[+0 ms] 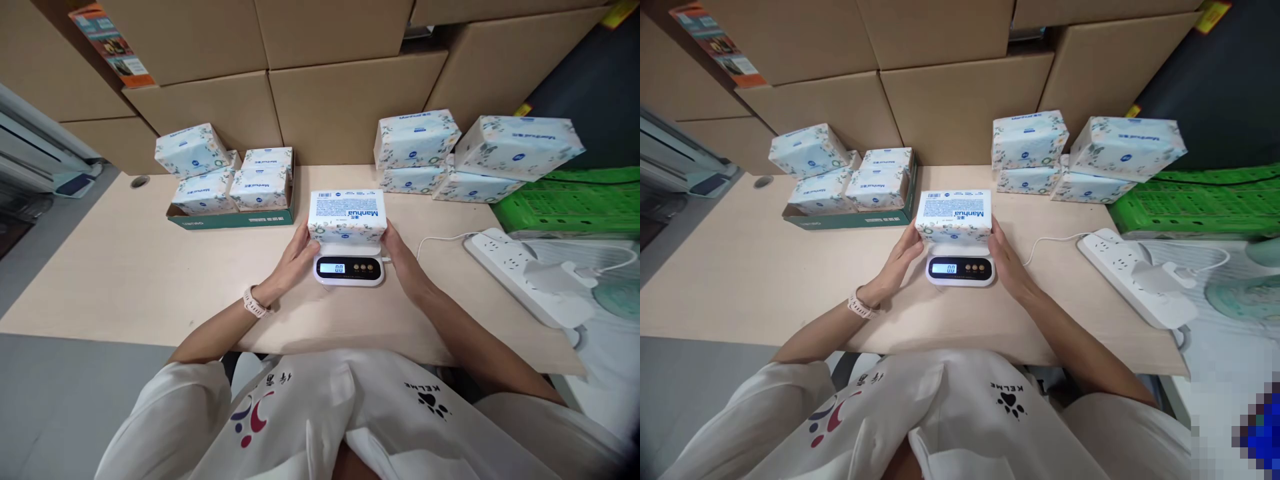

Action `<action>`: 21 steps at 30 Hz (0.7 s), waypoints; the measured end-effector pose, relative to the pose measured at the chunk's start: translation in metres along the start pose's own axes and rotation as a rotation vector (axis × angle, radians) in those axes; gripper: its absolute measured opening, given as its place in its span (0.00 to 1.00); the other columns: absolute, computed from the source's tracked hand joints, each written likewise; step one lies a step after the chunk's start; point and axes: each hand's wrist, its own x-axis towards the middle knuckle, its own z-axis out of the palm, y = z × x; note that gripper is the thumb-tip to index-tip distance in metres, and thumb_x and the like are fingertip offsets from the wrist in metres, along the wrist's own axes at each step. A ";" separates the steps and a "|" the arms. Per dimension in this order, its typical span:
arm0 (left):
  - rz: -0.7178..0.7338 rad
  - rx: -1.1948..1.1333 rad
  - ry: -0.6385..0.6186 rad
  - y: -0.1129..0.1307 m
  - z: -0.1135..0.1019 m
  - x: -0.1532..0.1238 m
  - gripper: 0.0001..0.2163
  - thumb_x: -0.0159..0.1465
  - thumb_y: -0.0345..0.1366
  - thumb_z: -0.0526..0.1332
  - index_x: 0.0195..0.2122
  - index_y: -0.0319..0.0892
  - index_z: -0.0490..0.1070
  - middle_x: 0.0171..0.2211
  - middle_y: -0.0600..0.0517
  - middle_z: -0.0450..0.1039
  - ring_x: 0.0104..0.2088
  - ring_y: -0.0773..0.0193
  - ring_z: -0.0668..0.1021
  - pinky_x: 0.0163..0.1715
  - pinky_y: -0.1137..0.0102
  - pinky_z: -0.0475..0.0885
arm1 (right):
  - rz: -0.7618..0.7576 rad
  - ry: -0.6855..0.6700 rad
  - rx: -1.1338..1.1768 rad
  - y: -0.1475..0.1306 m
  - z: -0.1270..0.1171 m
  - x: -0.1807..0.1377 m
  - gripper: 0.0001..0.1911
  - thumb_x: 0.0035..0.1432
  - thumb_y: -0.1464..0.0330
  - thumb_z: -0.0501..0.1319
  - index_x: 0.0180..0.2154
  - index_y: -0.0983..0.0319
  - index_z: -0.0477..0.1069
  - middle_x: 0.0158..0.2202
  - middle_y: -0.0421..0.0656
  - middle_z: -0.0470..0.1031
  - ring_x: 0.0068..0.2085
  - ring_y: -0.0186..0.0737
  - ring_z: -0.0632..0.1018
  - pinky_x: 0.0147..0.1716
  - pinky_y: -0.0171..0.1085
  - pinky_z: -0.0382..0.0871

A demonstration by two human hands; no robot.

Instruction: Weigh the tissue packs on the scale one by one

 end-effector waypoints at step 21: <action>-0.295 -0.199 0.183 -0.023 -0.017 -0.012 0.39 0.72 0.61 0.52 0.80 0.46 0.55 0.82 0.51 0.49 0.82 0.56 0.56 0.83 0.60 0.51 | 0.090 0.384 0.103 0.017 -0.022 -0.011 0.38 0.71 0.37 0.48 0.69 0.51 0.69 0.71 0.46 0.74 0.75 0.52 0.72 0.81 0.61 0.54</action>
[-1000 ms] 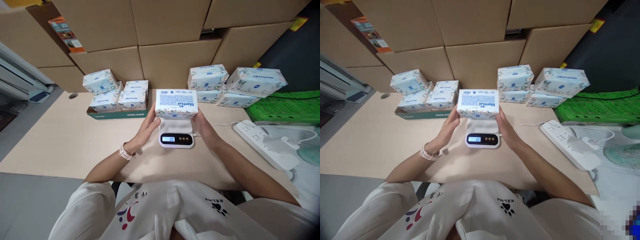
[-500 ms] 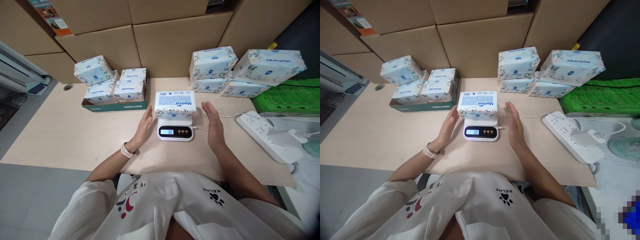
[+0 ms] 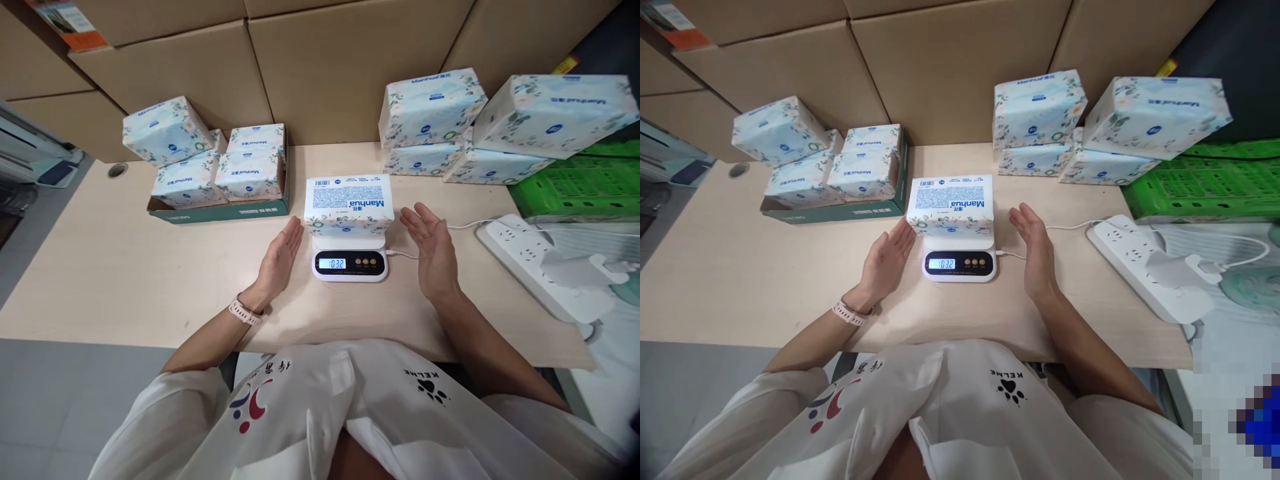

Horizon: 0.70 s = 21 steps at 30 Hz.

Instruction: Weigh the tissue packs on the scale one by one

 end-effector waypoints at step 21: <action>0.008 -0.125 0.016 -0.005 -0.008 0.002 0.39 0.70 0.62 0.58 0.76 0.46 0.61 0.81 0.48 0.52 0.82 0.49 0.55 0.84 0.55 0.50 | 0.006 0.033 0.068 -0.004 0.001 -0.001 0.36 0.70 0.36 0.50 0.62 0.50 0.76 0.66 0.43 0.80 0.73 0.54 0.74 0.80 0.62 0.54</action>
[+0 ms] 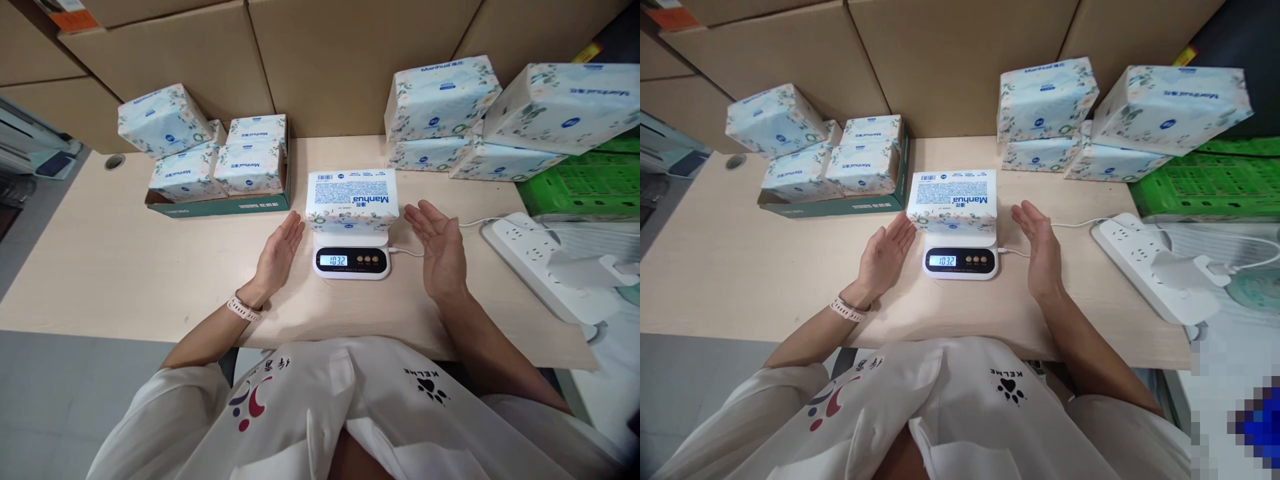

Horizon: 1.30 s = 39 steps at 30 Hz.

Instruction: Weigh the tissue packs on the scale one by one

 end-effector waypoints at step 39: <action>0.009 0.009 -0.019 0.001 -0.001 0.000 0.37 0.71 0.63 0.57 0.75 0.47 0.64 0.81 0.49 0.53 0.82 0.48 0.55 0.84 0.54 0.48 | -0.028 -0.063 -0.028 0.003 -0.001 -0.001 0.34 0.72 0.38 0.50 0.62 0.51 0.76 0.63 0.44 0.82 0.67 0.53 0.80 0.77 0.64 0.60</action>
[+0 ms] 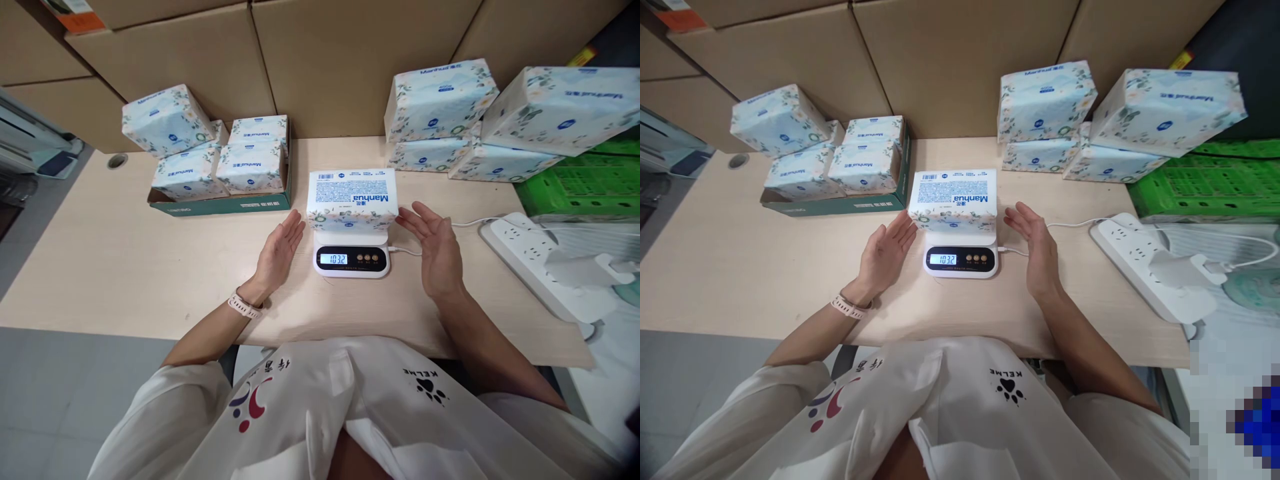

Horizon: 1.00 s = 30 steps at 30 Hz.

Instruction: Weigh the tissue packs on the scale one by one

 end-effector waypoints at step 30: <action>0.465 0.420 -0.411 0.086 0.104 0.054 0.37 0.72 0.58 0.64 0.79 0.58 0.56 0.83 0.60 0.40 0.84 0.50 0.42 0.84 0.54 0.39 | -0.391 0.124 -0.097 -0.063 0.003 0.047 0.31 0.65 0.43 0.63 0.61 0.51 0.67 0.63 0.48 0.77 0.68 0.55 0.75 0.73 0.58 0.66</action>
